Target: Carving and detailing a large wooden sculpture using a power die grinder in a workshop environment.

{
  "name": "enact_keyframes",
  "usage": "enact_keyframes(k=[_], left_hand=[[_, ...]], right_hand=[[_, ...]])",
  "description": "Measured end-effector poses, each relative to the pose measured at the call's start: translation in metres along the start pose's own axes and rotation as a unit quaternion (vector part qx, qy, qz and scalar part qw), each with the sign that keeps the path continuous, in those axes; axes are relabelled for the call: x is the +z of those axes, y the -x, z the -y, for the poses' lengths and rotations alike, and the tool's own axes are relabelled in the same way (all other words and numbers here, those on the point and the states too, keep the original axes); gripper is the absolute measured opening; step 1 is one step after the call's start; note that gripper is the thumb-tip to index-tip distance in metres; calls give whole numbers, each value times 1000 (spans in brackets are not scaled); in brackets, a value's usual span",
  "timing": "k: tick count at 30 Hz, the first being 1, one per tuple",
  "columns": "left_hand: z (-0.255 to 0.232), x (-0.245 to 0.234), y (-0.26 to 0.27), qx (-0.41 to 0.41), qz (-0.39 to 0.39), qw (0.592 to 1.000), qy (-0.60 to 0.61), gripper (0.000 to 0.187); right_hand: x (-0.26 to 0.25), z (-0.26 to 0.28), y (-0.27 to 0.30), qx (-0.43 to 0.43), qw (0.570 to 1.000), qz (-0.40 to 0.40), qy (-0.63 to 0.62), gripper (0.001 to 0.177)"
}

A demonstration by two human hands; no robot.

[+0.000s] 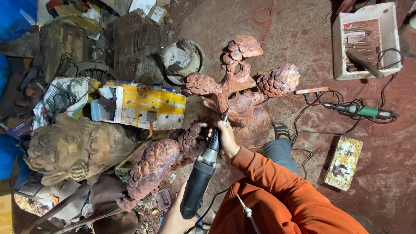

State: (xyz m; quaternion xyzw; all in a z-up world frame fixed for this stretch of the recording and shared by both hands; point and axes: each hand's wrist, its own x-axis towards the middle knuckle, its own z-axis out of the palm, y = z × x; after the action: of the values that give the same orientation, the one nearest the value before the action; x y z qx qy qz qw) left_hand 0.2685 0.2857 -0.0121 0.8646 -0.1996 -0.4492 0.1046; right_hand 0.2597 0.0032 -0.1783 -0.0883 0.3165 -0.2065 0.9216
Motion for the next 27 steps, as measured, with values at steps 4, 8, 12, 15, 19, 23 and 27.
enact_keyframes(k=[4, 8, 12, 15, 19, 23, 27], left_hand=[[8, 3, -3, 21, -20, 999, -14, 117], [-4, -6, -2, -20, -2, 999, 24, 117], [12, -1, -11, -17, -25, 1000, 0, 118], [9, -2, -12, -8, -26, 999, 23, 119], [12, 0, -13, 20, -56, 998, 33, 117], [19, 23, -16, -12, -73, 997, 15, 121], [49, 83, -49, -61, -27, 950, 306, 73]], right_hand=[[5, -1, 5, -6, 999, -27, 24, 15], [16, 3, 7, -1, 999, -38, 20, 15], [23, 4, 7, -11, 999, -37, 20, 17], [26, 1, -2, -51, 999, -1, 15, 73], [49, 14, 8, -39, 999, -7, 27, 73], [47, 17, 12, -72, 995, 57, 43, 71], [25, 18, 20, -77, 994, 49, 65, 54]])
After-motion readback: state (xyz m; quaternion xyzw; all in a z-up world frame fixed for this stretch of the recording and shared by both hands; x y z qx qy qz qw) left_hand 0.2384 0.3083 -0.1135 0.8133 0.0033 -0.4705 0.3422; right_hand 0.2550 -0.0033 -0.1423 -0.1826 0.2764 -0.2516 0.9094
